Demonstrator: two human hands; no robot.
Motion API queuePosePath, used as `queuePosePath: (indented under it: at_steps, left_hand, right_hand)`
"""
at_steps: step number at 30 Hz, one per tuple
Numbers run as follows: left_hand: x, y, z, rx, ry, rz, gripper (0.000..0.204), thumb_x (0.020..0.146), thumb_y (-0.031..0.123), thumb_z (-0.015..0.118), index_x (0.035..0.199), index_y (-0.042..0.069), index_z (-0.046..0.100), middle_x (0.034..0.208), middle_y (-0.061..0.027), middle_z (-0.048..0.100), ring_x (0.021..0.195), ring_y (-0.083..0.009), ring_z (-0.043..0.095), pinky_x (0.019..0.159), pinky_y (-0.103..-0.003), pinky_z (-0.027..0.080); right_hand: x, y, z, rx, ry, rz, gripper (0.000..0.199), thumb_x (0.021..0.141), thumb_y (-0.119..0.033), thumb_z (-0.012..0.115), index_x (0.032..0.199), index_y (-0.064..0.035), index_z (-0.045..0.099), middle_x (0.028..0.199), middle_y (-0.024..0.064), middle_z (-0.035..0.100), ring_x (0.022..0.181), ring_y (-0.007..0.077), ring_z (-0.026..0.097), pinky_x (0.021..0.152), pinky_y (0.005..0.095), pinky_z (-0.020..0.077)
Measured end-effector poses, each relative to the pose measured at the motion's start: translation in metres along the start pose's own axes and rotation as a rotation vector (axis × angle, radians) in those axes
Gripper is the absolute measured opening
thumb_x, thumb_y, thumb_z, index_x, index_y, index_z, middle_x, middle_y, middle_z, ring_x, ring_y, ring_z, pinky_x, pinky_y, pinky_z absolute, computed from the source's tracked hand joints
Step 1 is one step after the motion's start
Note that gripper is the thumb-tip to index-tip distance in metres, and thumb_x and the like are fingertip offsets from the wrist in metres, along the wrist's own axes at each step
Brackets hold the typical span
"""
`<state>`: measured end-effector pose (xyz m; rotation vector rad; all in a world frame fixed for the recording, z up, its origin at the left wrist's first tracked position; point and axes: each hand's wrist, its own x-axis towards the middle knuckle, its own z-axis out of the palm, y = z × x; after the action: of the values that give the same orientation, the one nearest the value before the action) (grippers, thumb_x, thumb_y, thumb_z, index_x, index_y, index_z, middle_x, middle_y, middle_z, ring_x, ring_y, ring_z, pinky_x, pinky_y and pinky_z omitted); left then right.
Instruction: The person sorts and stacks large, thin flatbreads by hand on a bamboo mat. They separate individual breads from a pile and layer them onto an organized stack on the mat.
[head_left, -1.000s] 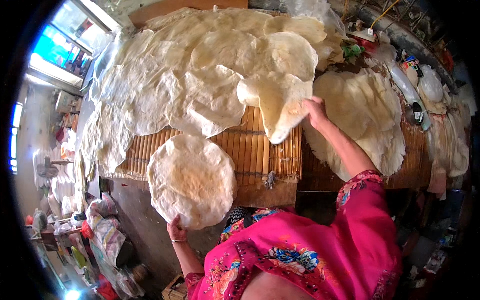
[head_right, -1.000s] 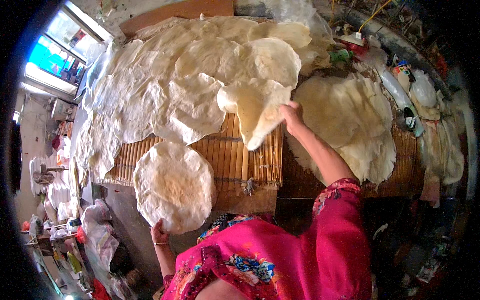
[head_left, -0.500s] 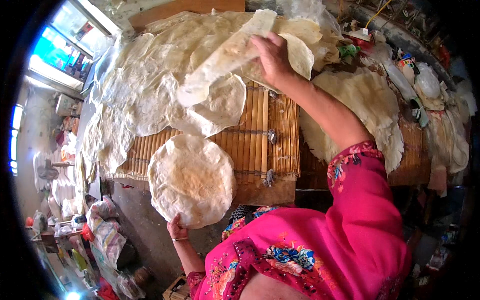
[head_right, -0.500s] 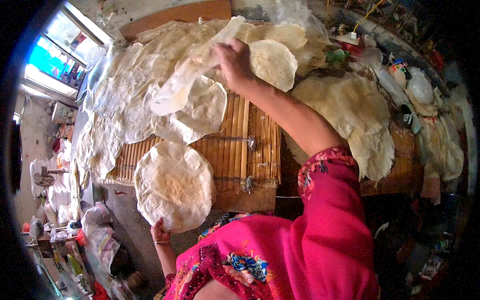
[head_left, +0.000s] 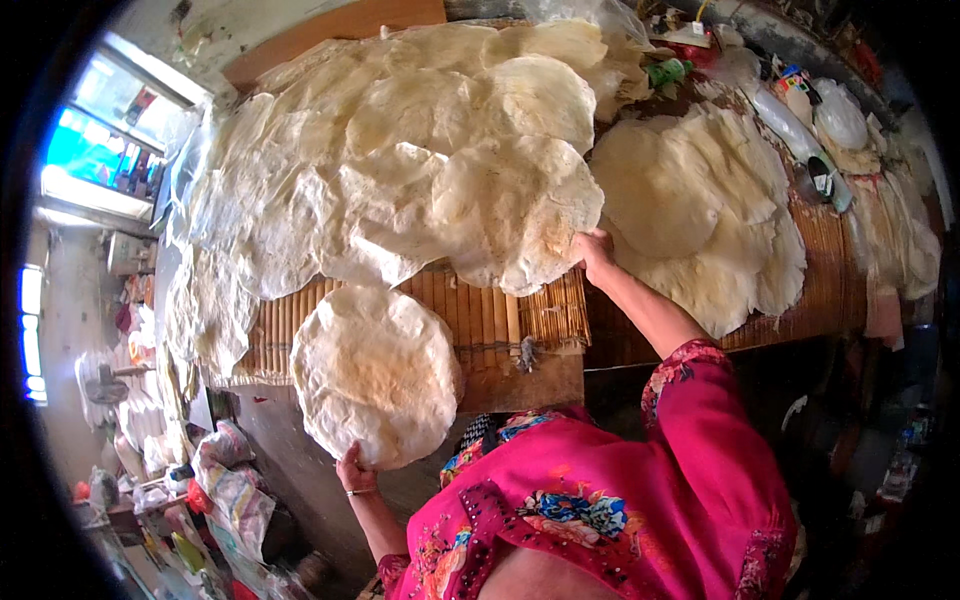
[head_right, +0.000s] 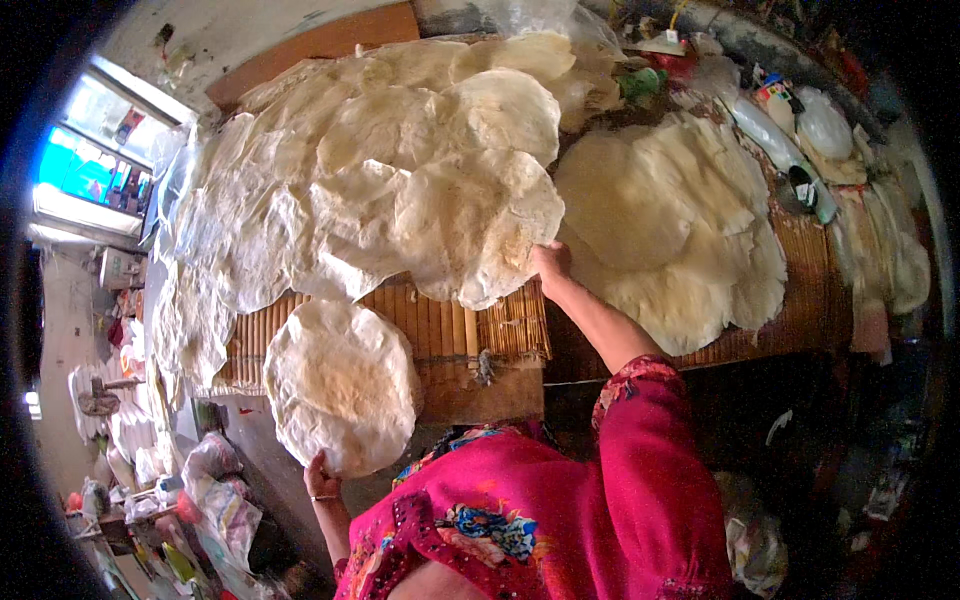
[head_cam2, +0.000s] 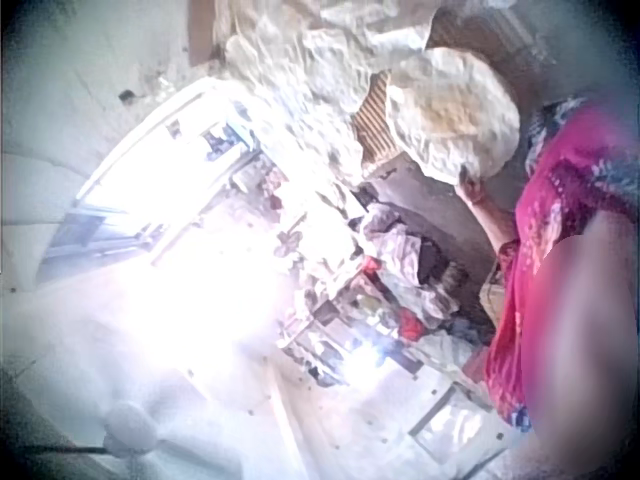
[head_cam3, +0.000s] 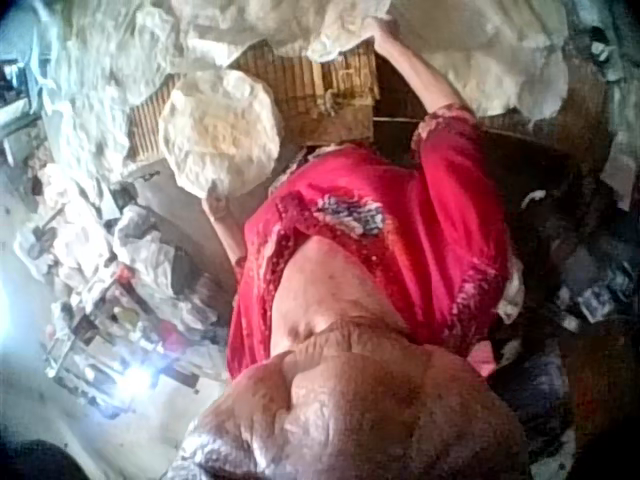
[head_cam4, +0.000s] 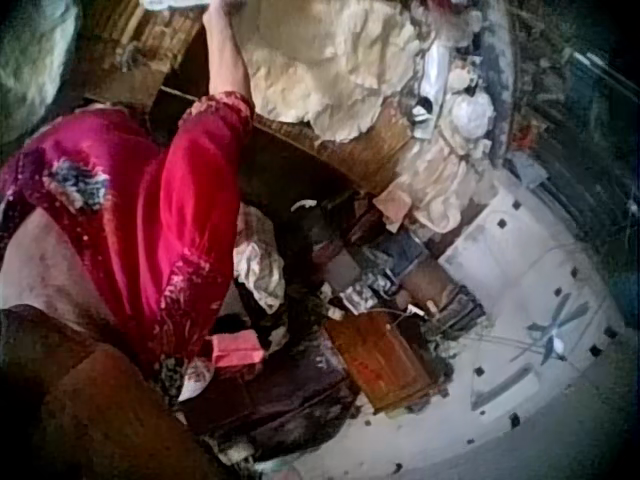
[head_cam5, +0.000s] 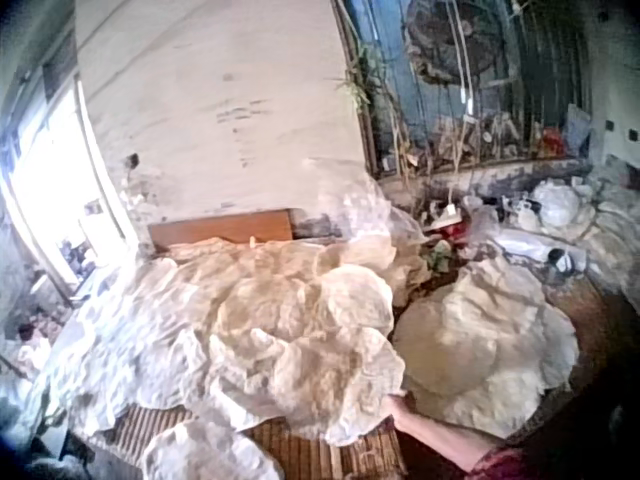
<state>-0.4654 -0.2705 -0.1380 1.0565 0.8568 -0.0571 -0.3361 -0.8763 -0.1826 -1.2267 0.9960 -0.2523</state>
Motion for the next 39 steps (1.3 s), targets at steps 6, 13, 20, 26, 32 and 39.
queuePosePath:
  at_steps: [6,13,20,26,32,39]
  left_hand:
    - [0.001,0.000,-0.001,-0.031,-0.040,-0.027,0.044,0.072,-0.003,0.055,0.114,-0.001,0.044,0.104,-0.0135,0.055,0.093,-0.0306,0.055,0.079,-0.045,0.048]
    - [-0.030,0.005,0.015,-0.215,-0.208,-0.085,0.040,0.081,0.025,0.052,0.115,0.005,0.048,0.114,-0.0106,0.053,0.105,-0.0277,0.050,0.088,-0.048,0.039]
    - [-0.063,-0.007,0.034,-0.342,-0.312,-0.020,0.057,0.078,0.039,0.055,0.124,0.007,0.041,0.126,-0.0107,0.043,0.117,-0.0299,0.038,0.094,-0.051,0.031]
    - [-0.057,-0.008,0.031,-0.386,-0.323,0.000,0.057,0.077,0.036,0.051,0.125,0.007,0.040,0.127,-0.0132,0.041,0.118,-0.0305,0.037,0.095,-0.053,0.029]
    - [-0.073,0.011,0.069,-0.387,-0.257,0.015,0.049,0.070,0.019,0.049,0.113,-0.003,0.046,0.113,-0.0173,0.051,0.103,-0.0311,0.051,0.088,-0.047,0.041]
    - [-0.074,0.016,0.059,-0.579,-0.432,-0.003,0.054,0.070,0.003,0.049,0.122,0.002,0.036,0.113,-0.0139,0.050,0.102,-0.0277,0.051,0.085,-0.044,0.045]
  right_hand:
    - [0.008,0.015,-0.013,0.002,-0.102,0.051,0.021,0.071,-0.011,0.055,0.092,-0.0051,0.052,0.082,0.0088,0.055,0.066,0.0240,0.058,0.046,0.0371,0.0511]
    - [-0.010,0.019,-0.042,-0.099,-0.126,0.346,0.015,0.080,-0.015,0.047,0.088,-0.0047,0.040,0.067,0.0148,0.053,0.046,0.0277,0.058,0.033,0.0329,0.0446]
    - [-0.079,-0.001,-0.022,-0.321,-0.321,-0.141,0.005,0.080,-0.003,0.042,0.080,-0.0050,0.047,0.055,0.0074,0.051,0.040,0.0136,0.051,0.031,0.0247,0.0404]
    - [-0.182,0.011,0.084,-0.647,-0.818,-0.932,0.011,0.080,-0.012,0.050,0.087,-0.0037,0.048,0.071,0.0140,0.054,0.068,0.0286,0.058,0.057,0.0371,0.0474]
    - [-0.288,0.045,0.179,-0.733,-1.308,-0.962,0.063,0.073,-0.040,0.058,0.118,0.0018,0.043,0.119,0.0225,0.043,0.112,0.0340,0.041,0.093,0.0382,0.0355]
    - [-0.352,0.039,0.205,-0.779,-1.576,-0.786,0.088,0.068,-0.052,0.061,0.128,0.0020,0.027,0.127,0.0253,0.034,0.118,0.0364,0.035,0.098,0.0378,0.0297]
